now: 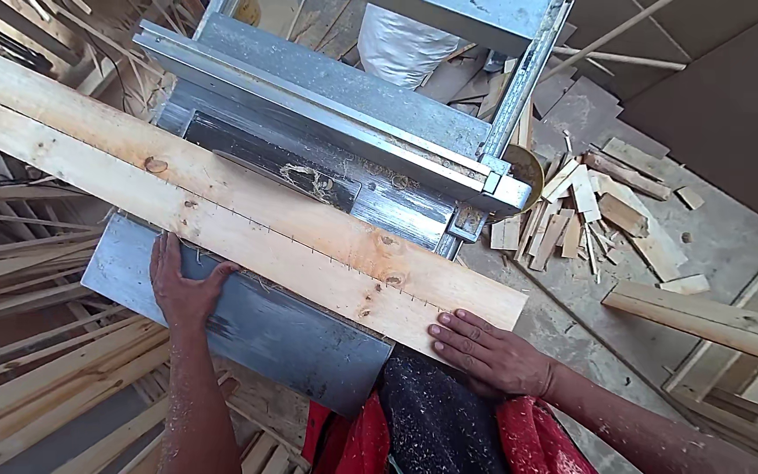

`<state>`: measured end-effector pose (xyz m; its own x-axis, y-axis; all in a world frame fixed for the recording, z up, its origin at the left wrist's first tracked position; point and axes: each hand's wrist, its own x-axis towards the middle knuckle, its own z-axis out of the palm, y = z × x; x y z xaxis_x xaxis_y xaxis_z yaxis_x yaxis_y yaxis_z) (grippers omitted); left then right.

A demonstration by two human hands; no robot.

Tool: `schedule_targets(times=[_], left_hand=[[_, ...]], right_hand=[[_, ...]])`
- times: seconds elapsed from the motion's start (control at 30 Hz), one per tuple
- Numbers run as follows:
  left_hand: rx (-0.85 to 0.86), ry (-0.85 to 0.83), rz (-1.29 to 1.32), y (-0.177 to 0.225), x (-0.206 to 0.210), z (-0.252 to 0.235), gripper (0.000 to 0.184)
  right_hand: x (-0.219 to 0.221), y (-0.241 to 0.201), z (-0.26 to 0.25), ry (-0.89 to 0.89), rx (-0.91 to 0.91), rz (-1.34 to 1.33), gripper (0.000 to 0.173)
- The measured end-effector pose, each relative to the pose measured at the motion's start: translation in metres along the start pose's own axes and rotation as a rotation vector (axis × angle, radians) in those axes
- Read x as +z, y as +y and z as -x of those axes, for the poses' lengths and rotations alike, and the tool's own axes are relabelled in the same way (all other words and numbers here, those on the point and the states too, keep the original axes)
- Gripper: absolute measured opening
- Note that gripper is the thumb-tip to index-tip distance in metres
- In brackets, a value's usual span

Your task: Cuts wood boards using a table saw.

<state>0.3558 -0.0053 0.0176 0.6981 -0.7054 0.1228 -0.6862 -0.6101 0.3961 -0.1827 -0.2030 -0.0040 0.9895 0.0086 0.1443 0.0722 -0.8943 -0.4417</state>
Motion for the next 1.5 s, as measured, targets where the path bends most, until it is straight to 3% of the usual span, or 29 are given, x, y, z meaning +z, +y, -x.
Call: schedule_targets(times=[0.7, 1.2, 1.5], left_hand=[[-0.08, -0.059, 0.007, -0.03, -0.019, -0.042, 0.119], [-0.03, -0.07, -0.013, -0.069, -0.034, -0.081, 0.116], [-0.08, -0.086, 0.044, -0.067, -0.044, -0.094, 0.101]], right_hand=[[0.001, -0.009, -0.059, 0.029, -0.039, 0.122, 0.049], [0.013, -0.007, -0.117, 0.084, -0.076, 0.098, 0.054], [0.017, -0.008, -0.14, 0.111, -0.082, 0.028, 0.06]])
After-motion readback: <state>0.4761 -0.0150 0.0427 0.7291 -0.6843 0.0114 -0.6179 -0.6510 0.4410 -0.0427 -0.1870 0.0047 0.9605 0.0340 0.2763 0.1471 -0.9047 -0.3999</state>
